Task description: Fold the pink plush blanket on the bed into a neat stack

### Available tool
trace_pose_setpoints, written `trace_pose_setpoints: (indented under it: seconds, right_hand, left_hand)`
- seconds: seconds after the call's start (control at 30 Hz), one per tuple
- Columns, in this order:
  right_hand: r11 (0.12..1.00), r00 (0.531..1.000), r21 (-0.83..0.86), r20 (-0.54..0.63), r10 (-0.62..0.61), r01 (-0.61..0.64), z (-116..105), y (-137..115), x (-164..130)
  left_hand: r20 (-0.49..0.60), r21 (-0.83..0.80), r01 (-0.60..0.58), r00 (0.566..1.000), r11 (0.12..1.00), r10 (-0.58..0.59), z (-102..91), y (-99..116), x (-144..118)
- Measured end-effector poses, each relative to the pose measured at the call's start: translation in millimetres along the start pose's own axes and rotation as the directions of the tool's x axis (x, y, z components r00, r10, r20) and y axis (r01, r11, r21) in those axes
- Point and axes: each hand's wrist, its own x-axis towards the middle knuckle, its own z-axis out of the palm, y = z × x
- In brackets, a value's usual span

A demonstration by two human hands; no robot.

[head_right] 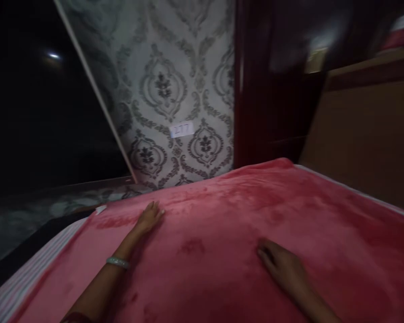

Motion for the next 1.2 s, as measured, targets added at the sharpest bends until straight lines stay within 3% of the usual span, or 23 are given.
trace_pose_setpoints:
  seconds: [0.07, 0.13, 0.23, 0.33, 0.43, 0.5, 0.57, 0.63, 0.7, 0.77, 0.87, 0.93, 1.03, 1.2]
  right_hand:
    - [1.000, 0.995, 0.017, 0.098, -0.012, 0.010, -7, -11, 3]
    - [1.000, 0.994, 0.016, 0.112, -0.005, 0.004, -11, -19, 7]
    - [1.000, 0.994, 0.002, 0.111, 0.021, -0.021, -14, -25, 9]
    - [0.999, 0.994, 0.039, 0.107, 0.025, -0.029, -15, -25, 10]
    - [0.978, 0.993, 0.207, 0.111, -0.032, 0.008, -24, -16, 21]
    - [0.949, 1.000, 0.314, 0.025, -0.012, 0.004, -41, 1, 36]
    - [0.948, 0.984, 0.306, -0.127, 0.129, -0.084, -71, 26, 55]
    - [0.934, 0.911, 0.200, -0.238, 0.338, -0.294, -110, 60, 70]
    - [0.886, 0.825, 0.153, -0.324, 0.464, -0.438, -150, 97, 77]
    - [0.798, 0.711, 0.123, -0.388, 0.586, -0.590, -184, 133, 76]
    - [0.627, 0.545, 0.090, -0.409, 0.732, -0.774, -213, 175, 68]
    - [0.537, 0.471, 0.067, -0.397, 0.788, -0.841, -219, 194, 64]
    - [0.467, 0.422, 0.031, -0.376, 0.825, -0.884, -219, 209, 66]
    - [0.433, 0.401, -0.011, -0.399, 0.825, -0.901, -218, 221, 77]
  left_hand:
    - [0.032, -0.024, -0.086, 0.996, 0.996, 0.087, 3.3, 48, 9]
    - [0.054, -0.036, -0.139, 0.989, 0.990, 0.141, 8.7, 89, 12]
    - [0.079, 0.015, -0.163, 0.984, 0.986, 0.162, 23.7, 131, 8]
    - [-0.009, 0.136, -0.172, 0.985, 0.976, 0.175, 41.8, 144, 3]
    - [-0.097, 0.180, -0.177, 0.976, 0.968, 0.196, 53.8, 140, 6]
    - [-0.115, 0.147, -0.185, 0.973, 0.972, 0.202, 58.6, 134, 13]
    - [-0.128, 0.115, -0.224, 0.963, 0.968, 0.238, 62.6, 129, 21]
    - [-0.136, 0.111, -0.274, 0.948, 0.955, 0.288, 66.6, 123, 28]
    - [-0.126, 0.130, -0.318, 0.934, 0.939, 0.334, 70.4, 118, 32]
    - [-0.103, 0.161, -0.364, 0.918, 0.917, 0.382, 73.5, 114, 36]
    - [-0.081, 0.191, -0.407, 0.900, 0.893, 0.428, 76.5, 110, 39]
    - [-0.086, 0.192, -0.400, 0.903, 0.896, 0.421, 77.7, 109, 41]
    - [-0.098, 0.187, -0.335, 0.929, 0.923, 0.357, 78.4, 111, 43]
    - [-0.124, 0.145, -0.278, 0.947, 0.950, 0.296, 77.5, 111, 44]
